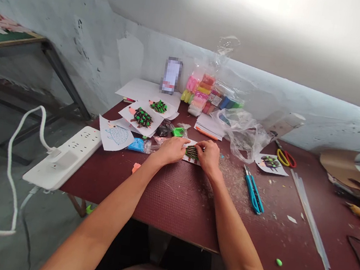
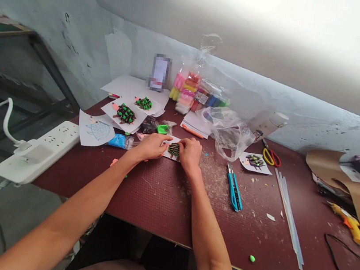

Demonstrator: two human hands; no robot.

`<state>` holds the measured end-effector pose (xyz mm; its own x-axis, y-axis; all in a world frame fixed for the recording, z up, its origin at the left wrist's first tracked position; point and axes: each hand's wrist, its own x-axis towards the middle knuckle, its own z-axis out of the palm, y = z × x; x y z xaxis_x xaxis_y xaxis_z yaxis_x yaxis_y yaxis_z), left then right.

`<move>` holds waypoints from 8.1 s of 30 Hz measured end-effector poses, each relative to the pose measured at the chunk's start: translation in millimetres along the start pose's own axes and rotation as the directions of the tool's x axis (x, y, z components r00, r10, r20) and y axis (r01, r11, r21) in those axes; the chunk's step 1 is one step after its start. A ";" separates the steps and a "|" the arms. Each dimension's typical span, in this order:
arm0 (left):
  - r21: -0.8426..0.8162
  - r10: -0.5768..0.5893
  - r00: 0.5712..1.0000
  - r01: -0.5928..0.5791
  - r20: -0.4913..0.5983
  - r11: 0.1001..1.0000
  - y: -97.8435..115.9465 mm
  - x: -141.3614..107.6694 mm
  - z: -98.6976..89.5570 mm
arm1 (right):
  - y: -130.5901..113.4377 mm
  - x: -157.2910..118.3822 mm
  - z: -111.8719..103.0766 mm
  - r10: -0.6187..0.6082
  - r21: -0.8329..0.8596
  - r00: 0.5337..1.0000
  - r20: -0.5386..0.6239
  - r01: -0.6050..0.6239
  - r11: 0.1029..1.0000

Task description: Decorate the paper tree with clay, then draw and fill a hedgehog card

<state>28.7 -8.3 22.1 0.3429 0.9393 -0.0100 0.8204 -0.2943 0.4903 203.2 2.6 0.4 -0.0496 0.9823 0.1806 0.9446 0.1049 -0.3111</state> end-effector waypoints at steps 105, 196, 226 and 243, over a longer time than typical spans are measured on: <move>-0.776 -0.081 0.979 -0.095 -0.186 0.624 -4.5 -3.5 4.1 | -34.8 -37.9 -8.1 -0.072 0.625 0.979 -0.192 0.178 0.760; -0.939 0.061 0.998 -0.013 0.009 0.344 4.6 -13.9 -7.8 | -22.3 -29.0 -30.4 -0.084 0.802 0.985 -0.151 0.172 0.572; -0.970 -0.161 0.985 0.102 0.067 0.221 0.4 -11.9 -16.1 | 11.2 -21.4 -1.2 -0.010 0.110 0.995 -0.099 0.021 0.994; -0.966 -0.212 0.972 0.143 0.097 0.217 3.5 -11.6 -18.8 | 6.5 -23.3 -7.9 -0.084 0.010 0.995 -0.059 0.084 0.996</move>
<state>19.0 -16.9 40.2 0.2040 0.9587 -0.1980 -0.2149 0.2412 0.9464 213.0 -20.8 1.6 -0.1092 0.9593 0.2604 0.9336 0.1889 -0.3044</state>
